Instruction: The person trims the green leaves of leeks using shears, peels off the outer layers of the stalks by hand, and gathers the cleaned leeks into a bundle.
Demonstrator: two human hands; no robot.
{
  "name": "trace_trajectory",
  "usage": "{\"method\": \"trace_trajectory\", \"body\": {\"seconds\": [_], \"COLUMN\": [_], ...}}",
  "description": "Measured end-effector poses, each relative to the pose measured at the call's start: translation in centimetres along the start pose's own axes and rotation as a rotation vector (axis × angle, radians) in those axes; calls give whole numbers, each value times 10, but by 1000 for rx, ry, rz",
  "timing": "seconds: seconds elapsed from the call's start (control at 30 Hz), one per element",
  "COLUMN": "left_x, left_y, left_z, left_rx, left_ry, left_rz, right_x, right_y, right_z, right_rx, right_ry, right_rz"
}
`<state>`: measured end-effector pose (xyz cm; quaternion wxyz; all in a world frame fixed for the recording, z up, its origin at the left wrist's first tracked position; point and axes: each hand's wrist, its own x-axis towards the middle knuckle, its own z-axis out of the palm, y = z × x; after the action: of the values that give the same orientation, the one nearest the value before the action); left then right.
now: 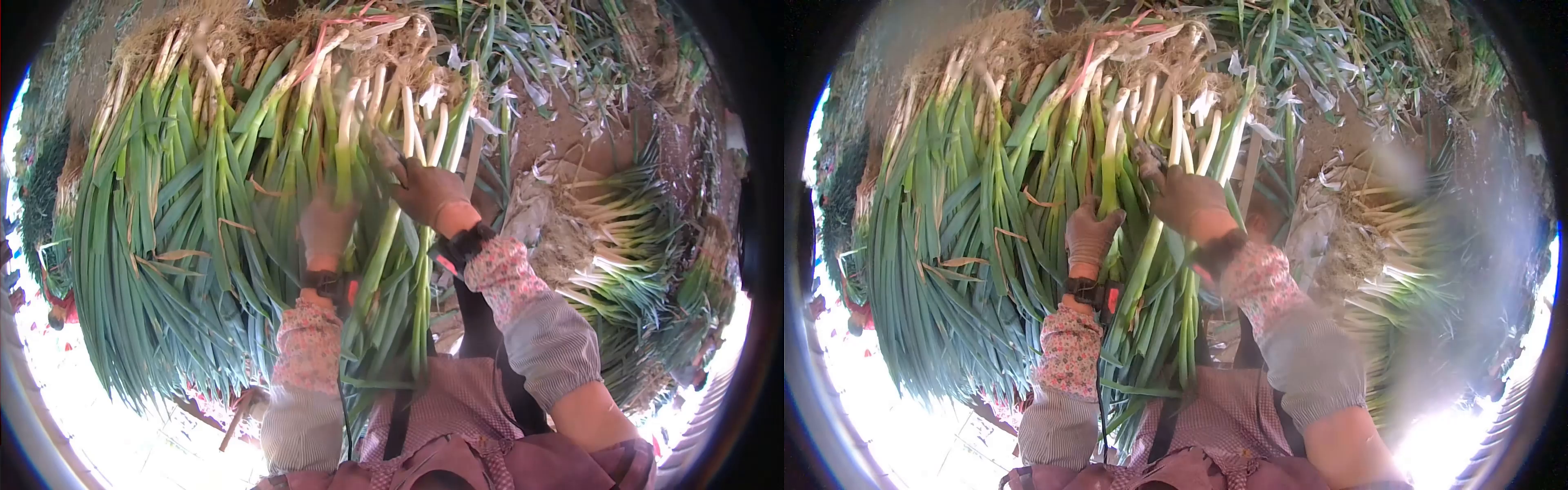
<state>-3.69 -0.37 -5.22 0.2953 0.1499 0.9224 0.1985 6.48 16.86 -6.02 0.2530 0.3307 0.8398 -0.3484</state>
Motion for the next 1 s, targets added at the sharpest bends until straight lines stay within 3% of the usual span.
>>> {"method": "trace_trajectory", "body": {"seconds": [0.23, 0.37, 0.5, 0.57, 0.63, 0.77, 0.9, 0.97, 1.0], "left_x": [9, 16, -2, -7, -6, -8, -16, -16, -17], "left_y": [-31, -57, -12, -1, 9, 23, 36, 38, 42], "left_z": [17, 22, -14, -4, 20, 68, 74, 76, 75], "left_rx": [-59, -267, -399, -361, -222, -9, 34, 47, 77], "left_ry": [49, -4, -105, -106, -25, -107, -126, -166, -164], "left_rz": [70, 113, 86, 118, 238, 14, 42, 25, 30], "right_x": [15, -63, -132, -136, -134, -111, -67, -34, -2], "right_y": [-13, -11, 6, 30, 44, 50, 69, 71, 106], "right_z": [-27, -22, -21, -10, -8, -25, -10, -6, 25], "right_rx": [22, 14, -38, 10, 82, 143, -12, 17, -72], "right_ry": [-17, -152, -178, 34, 140, 150, 50, 4, 59], "right_rz": [48, -27, -206, -253, -187, -20, -50, 209, 77]}}
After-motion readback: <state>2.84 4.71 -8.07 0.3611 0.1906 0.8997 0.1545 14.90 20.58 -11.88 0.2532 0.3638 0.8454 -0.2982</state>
